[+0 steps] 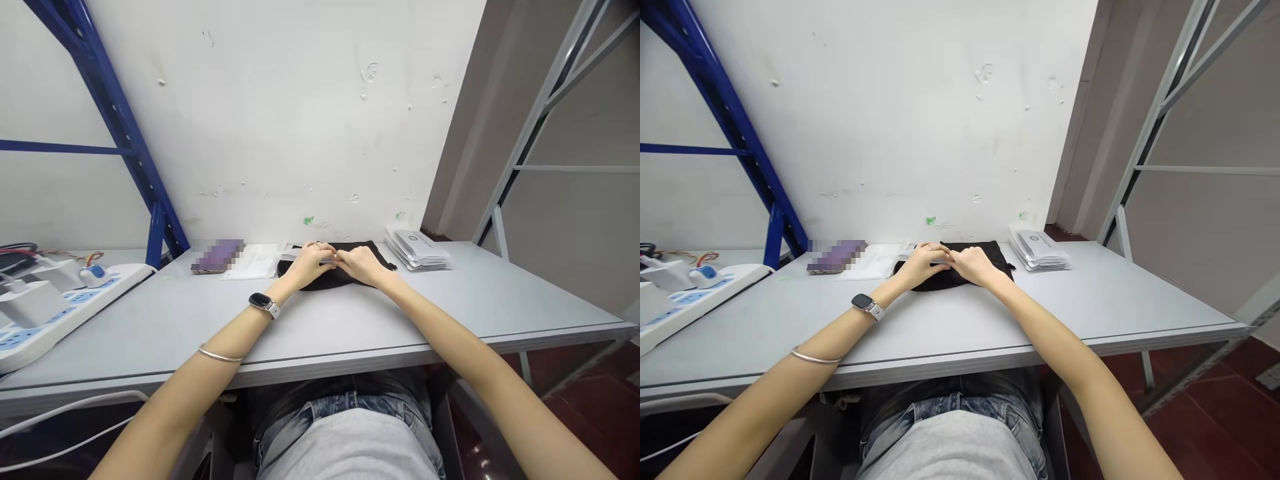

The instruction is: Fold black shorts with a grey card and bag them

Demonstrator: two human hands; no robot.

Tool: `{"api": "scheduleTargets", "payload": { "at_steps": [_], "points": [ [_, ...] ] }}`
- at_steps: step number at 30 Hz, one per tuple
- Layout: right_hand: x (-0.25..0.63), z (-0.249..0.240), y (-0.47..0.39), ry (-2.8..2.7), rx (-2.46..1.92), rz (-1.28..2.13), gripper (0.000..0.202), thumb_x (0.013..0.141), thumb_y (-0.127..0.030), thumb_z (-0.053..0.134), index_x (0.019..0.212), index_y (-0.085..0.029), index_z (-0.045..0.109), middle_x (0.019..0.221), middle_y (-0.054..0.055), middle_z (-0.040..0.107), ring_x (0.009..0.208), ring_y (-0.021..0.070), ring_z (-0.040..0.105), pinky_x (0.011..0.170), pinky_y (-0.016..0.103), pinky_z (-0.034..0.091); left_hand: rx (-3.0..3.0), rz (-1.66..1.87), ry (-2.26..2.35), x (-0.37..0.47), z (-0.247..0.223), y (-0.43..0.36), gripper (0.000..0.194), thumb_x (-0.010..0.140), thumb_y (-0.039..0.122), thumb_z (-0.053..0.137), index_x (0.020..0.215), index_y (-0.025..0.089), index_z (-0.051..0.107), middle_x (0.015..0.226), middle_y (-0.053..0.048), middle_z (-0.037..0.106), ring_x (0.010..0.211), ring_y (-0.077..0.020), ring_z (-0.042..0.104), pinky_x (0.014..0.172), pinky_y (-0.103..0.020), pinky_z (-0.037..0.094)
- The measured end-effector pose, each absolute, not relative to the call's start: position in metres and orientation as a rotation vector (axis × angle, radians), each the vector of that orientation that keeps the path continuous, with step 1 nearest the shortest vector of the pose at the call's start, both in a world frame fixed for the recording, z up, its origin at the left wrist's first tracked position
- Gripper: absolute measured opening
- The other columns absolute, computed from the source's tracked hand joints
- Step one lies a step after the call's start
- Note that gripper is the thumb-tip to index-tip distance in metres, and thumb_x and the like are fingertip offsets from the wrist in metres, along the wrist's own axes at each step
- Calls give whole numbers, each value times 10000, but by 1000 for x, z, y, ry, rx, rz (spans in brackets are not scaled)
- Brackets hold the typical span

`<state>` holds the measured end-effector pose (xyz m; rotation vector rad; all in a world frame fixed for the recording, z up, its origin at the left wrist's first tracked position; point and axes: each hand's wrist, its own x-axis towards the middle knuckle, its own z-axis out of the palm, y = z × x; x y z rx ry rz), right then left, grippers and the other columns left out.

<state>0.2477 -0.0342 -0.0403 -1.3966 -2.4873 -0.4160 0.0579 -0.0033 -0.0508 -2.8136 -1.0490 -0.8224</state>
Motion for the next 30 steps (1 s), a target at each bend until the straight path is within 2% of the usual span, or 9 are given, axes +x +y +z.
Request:
{"api": "scheduleTargets", "payload": {
  "at_steps": [4, 8, 12, 16, 26, 30],
  "points": [
    [248, -40, -35, -2484, -1308, -420, 301, 1002, -332, 407, 1071, -216, 676, 801, 57, 721, 682, 181, 626, 606, 257, 274, -2789, -846, -1049, 58, -53, -1, 169, 928, 312, 529, 901, 235, 677, 1128, -34, 691, 1104, -221, 574, 1062, -408, 290],
    [250, -37, -33, -2470, -1319, -471, 313, 987, -288, 386, 1005, -223, 691, 762, 53, 702, 660, 179, 600, 604, 266, 255, -2772, -816, -1032, 54, -52, 1, 207, 946, 294, 464, 975, 249, 664, 1055, -34, 707, 1124, -234, 559, 1038, -414, 288],
    [262, -32, -27, -2382, -1439, -515, 301, 931, -230, 391, 881, -224, 688, 749, 63, 694, 659, 189, 583, 598, 281, 241, -2656, -838, -1160, 41, -47, 9, 250, 948, 274, 422, 1022, 251, 660, 1129, -43, 697, 1131, -246, 553, 1026, -429, 279],
    [288, -30, -17, -2285, -1567, -530, 249, 873, -198, 424, 820, -228, 666, 735, 62, 684, 661, 199, 565, 589, 287, 226, -2553, -818, -1322, 18, -43, 19, 231, 934, 266, 434, 977, 253, 661, 1203, -44, 675, 1152, -262, 540, 1030, -450, 259],
    [313, -28, -11, -2359, -1648, -435, 168, 770, -140, 473, 713, -223, 607, 679, 21, 625, 594, 164, 488, 570, 285, 220, -2591, -708, -1319, 3, -44, 25, 208, 900, 265, 461, 964, 236, 657, 1128, -54, 700, 1055, -268, 580, 966, -456, 290],
    [314, -26, -12, -2370, -1681, -419, 169, 768, -125, 480, 698, -216, 603, 664, 14, 617, 586, 158, 485, 585, 286, 235, -2609, -682, -1345, 2, -44, 24, 210, 886, 249, 468, 980, 237, 655, 1106, -51, 703, 1060, -268, 583, 971, -449, 302]
  ]
}}
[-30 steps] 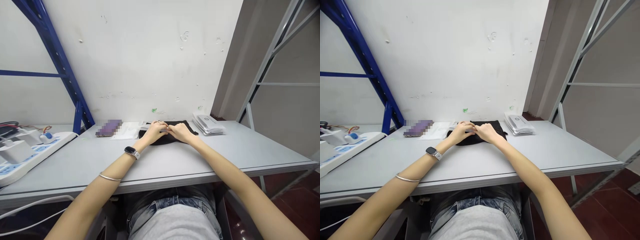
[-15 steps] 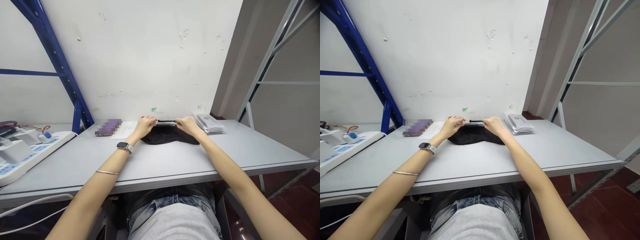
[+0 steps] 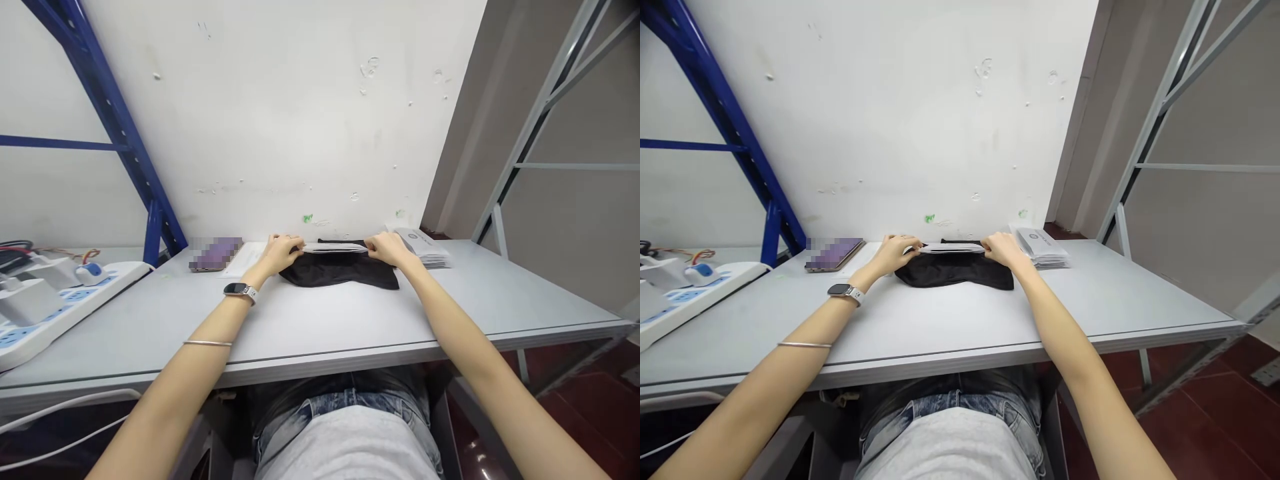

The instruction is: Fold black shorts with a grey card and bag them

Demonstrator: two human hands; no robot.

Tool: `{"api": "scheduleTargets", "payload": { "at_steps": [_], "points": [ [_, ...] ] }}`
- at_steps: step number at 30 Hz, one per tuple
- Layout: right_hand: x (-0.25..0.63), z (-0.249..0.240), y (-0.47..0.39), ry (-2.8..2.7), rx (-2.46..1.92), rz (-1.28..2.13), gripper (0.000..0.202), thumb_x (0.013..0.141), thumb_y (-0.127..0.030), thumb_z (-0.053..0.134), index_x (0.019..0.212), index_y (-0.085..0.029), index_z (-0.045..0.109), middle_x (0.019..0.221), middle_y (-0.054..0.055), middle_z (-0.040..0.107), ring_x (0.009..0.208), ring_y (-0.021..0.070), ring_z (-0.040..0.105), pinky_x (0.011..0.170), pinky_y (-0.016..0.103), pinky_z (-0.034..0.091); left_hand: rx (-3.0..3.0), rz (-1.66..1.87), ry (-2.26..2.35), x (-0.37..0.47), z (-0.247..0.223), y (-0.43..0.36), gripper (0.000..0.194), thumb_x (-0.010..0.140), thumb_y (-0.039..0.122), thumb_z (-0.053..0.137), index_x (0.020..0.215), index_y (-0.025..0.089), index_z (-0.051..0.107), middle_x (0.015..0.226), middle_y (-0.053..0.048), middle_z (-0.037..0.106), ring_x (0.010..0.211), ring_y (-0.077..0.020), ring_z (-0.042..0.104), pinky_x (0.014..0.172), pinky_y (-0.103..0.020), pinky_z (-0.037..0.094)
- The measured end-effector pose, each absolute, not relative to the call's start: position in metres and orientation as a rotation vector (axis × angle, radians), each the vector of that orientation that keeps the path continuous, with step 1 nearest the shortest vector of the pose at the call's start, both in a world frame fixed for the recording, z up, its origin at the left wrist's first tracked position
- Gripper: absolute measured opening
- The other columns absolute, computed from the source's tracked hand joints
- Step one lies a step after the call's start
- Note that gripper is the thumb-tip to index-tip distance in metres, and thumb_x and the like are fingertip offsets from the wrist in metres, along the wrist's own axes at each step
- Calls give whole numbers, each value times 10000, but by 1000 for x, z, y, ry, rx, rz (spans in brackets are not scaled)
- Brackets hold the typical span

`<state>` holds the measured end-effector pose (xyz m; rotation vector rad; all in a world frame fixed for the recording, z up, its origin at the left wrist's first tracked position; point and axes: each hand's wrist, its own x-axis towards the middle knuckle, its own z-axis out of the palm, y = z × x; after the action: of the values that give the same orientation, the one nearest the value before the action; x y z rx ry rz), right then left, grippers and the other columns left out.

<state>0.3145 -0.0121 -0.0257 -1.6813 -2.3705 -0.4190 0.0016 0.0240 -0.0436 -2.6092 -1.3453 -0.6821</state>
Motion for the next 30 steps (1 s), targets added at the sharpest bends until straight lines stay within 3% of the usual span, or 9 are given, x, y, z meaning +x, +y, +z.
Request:
{"api": "scheduleTargets", "payload": {
  "at_steps": [4, 7, 12, 17, 21, 25, 27, 30],
  "points": [
    [313, -25, -13, -2452, -1532, -416, 98, 809, -206, 563, 739, -205, 632, 686, 17, 628, 692, 177, 544, 730, 298, 307, -2632, -684, -1328, 0, -46, 23, 189, 850, 238, 481, 920, 227, 656, 1108, -62, 698, 1057, -271, 588, 965, -435, 322],
    [300, -31, -15, -2498, -1277, -405, 93, 835, -277, 623, 875, -204, 665, 888, 51, 655, 890, 214, 565, 830, 322, 332, -2662, -651, -1272, 2, -48, 21, 159, 834, 292, 520, 893, 227, 652, 1112, -58, 692, 1052, -267, 588, 966, -438, 323],
    [272, -53, -12, -2578, -960, -553, 136, 893, -204, 584, 911, -228, 717, 1146, 90, 612, 1076, 244, 514, 895, 364, 356, -2692, -594, -1193, 10, -53, 21, 159, 821, 350, 579, 874, 226, 663, 1146, -52, 681, 1090, -275, 574, 985, -458, 318],
    [264, -66, -7, -2517, -949, -819, 283, 952, -139, 459, 958, -208, 734, 1239, 127, 598, 1183, 268, 469, 961, 412, 341, -2660, -585, -1149, 19, -54, 19, 171, 831, 235, 512, 717, 202, 635, 1112, -56, 699, 1068, -256, 584, 987, -459, 322],
    [255, -72, -7, -2455, -1005, -959, 246, 922, -156, 513, 1092, -166, 691, 1320, 166, 560, 1252, 302, 427, 1031, 456, 300, -2609, -729, -1071, 29, -53, 12, 176, 842, 194, 472, 799, 203, 642, 993, -60, 719, 1007, -238, 608, 976, -452, 335],
    [246, -80, -3, -2330, -1259, -977, 291, 840, -263, 646, 1076, -102, 701, 1260, 220, 587, 1229, 379, 436, 1048, 533, 276, -2578, -818, -941, 46, -53, 2, 193, 855, 159, 452, 808, 203, 634, 977, -54, 718, 964, -213, 625, 965, -413, 350],
    [245, -83, 2, -2331, -1345, -920, 202, 853, -214, 599, 961, -114, 737, 1127, 201, 657, 1155, 363, 494, 1038, 532, 287, -2613, -769, -872, 53, -53, -3, 195, 861, 151, 454, 805, 202, 633, 1003, -55, 717, 964, -208, 628, 957, -394, 359],
    [252, -84, 9, -2298, -1409, -765, 259, 873, -130, 499, 911, -147, 755, 987, 164, 715, 1056, 324, 553, 1022, 521, 305, -2687, -674, -827, 56, -52, -7, 127, 879, 271, 544, 929, 215, 645, 1095, -57, 706, 1038, -235, 616, 970, -399, 362]
  ]
}}
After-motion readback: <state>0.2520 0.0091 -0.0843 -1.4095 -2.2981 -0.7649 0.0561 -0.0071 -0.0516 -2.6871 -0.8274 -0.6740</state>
